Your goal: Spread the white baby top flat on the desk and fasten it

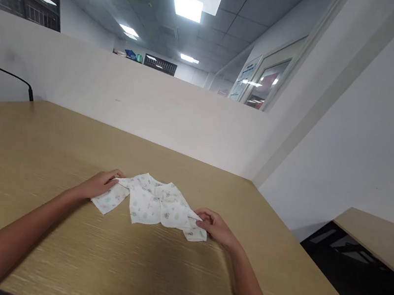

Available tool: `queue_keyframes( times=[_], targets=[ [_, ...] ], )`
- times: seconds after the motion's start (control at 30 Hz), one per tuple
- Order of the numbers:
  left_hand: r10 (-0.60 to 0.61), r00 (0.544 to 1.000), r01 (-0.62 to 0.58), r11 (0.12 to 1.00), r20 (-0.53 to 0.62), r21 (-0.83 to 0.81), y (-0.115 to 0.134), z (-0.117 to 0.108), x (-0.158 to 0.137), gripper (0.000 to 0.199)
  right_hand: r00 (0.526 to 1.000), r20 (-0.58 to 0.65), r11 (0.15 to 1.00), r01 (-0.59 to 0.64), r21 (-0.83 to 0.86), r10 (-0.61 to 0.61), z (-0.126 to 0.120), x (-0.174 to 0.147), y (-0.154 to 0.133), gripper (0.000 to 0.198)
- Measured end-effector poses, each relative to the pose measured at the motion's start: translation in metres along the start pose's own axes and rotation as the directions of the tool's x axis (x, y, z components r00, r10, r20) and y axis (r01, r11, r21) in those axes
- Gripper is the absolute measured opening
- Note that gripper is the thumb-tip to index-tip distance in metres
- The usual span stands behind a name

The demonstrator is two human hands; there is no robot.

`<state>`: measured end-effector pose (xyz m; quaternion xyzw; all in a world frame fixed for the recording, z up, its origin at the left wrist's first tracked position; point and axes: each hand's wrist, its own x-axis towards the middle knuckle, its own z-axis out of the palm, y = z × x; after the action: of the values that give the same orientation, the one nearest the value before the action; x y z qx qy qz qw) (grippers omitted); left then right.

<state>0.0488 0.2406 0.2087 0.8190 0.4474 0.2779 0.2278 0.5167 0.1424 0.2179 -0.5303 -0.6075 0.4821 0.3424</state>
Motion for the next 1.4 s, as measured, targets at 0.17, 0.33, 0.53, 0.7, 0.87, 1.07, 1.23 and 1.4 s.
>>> queue_keyframes(
  times=[0.17,0.33,0.53,0.7,0.87,1.07,1.23,1.4],
  targets=[
    [0.057,0.981,-0.056,0.998,0.185,-0.008,-0.001,-0.006,-0.005,0.07,1.0,0.003,0.993,0.013,-0.119,-0.012,0.001,0.0,0.0,0.051],
    [-0.01,0.989,0.05,0.96,-0.145,0.275,0.002,-0.025,-0.002,0.065,0.996,-0.047,0.947,0.058,-0.315,-0.076,0.005,0.001,-0.002,0.033],
    [-0.02,1.0,0.024,0.963,-0.016,0.267,-0.019,-0.041,-0.005,0.073,0.99,-0.088,0.936,0.073,-0.343,-0.11,-0.001,0.003,0.009,0.016],
    [-0.05,0.998,0.04,0.976,0.038,0.212,-0.027,-0.021,-0.004,0.062,0.938,-0.25,0.86,0.087,-0.502,-0.241,-0.015,0.008,0.016,0.014],
    [-0.047,0.998,0.058,0.957,-0.045,0.284,-0.03,-0.005,0.002,0.053,0.67,-0.474,0.697,0.092,-0.711,-0.571,-0.042,0.002,0.009,0.011],
    [-0.066,0.997,0.078,0.942,-0.05,0.325,-0.031,-0.003,0.001,0.048,0.784,-0.463,0.792,0.059,-0.608,-0.414,-0.056,0.002,0.03,0.03],
    [-0.063,0.996,0.082,0.915,-0.061,0.394,-0.026,0.003,-0.001,0.045,0.783,-0.458,0.798,0.079,-0.598,-0.421,-0.036,0.018,0.052,0.039],
    [-0.129,0.985,0.168,0.884,-0.117,0.436,-0.009,0.017,-0.003,0.048,0.872,-0.289,0.787,0.158,-0.596,-0.395,-0.014,0.032,0.057,0.045]
  ],
)
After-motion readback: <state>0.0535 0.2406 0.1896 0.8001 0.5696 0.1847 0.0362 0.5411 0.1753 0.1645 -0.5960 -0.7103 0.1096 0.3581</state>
